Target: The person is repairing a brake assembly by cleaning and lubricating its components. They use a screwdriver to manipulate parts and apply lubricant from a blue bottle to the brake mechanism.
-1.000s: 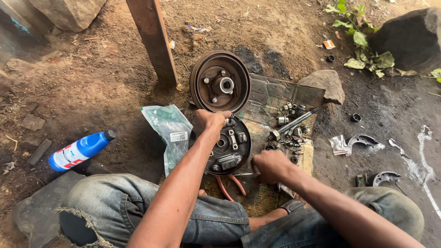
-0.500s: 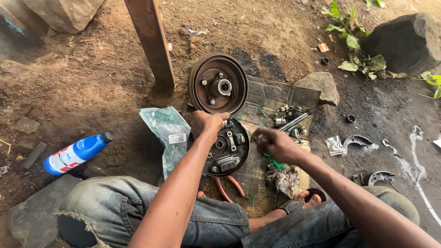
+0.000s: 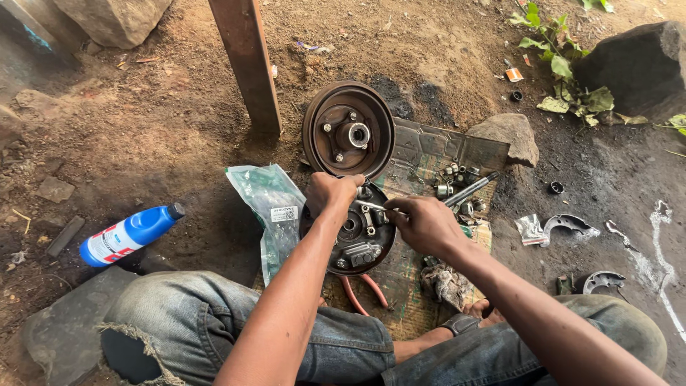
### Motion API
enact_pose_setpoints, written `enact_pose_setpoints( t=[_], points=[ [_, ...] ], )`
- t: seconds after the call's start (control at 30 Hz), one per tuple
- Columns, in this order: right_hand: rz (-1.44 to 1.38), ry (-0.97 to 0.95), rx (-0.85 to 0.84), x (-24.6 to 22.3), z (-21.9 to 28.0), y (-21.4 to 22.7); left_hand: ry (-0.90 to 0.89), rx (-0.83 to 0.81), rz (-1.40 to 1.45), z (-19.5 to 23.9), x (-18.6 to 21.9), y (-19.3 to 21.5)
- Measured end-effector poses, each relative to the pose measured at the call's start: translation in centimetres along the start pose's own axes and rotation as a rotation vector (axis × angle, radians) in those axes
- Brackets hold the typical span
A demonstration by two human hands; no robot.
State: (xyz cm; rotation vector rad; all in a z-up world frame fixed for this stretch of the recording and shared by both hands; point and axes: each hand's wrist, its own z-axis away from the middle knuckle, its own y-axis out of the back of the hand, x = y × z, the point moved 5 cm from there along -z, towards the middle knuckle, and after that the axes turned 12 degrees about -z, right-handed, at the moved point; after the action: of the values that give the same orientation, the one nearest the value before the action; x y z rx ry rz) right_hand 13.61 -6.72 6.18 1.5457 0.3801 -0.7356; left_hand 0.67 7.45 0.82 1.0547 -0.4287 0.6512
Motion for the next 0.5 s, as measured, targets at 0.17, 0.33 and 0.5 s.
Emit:
enact_pose_setpoints(
  t=[0.17,0.33,0.5],
  points=[
    [0.105,0.077,0.038,-2.2,1.1,-0.4,0.043,-0.049,0.040,0.1,-0.2,-0.3],
    [-0.155,-0.057,0.080,-0.9,1.4,1.1,0.008,0.008,0.056,-0.2,-0.3,-0.5],
    [-0.516,-0.304,0.141,1.7,1.2,-0.3,0.003,0.020,0.066,-0.5,-0.6,-0.8]
  ],
)
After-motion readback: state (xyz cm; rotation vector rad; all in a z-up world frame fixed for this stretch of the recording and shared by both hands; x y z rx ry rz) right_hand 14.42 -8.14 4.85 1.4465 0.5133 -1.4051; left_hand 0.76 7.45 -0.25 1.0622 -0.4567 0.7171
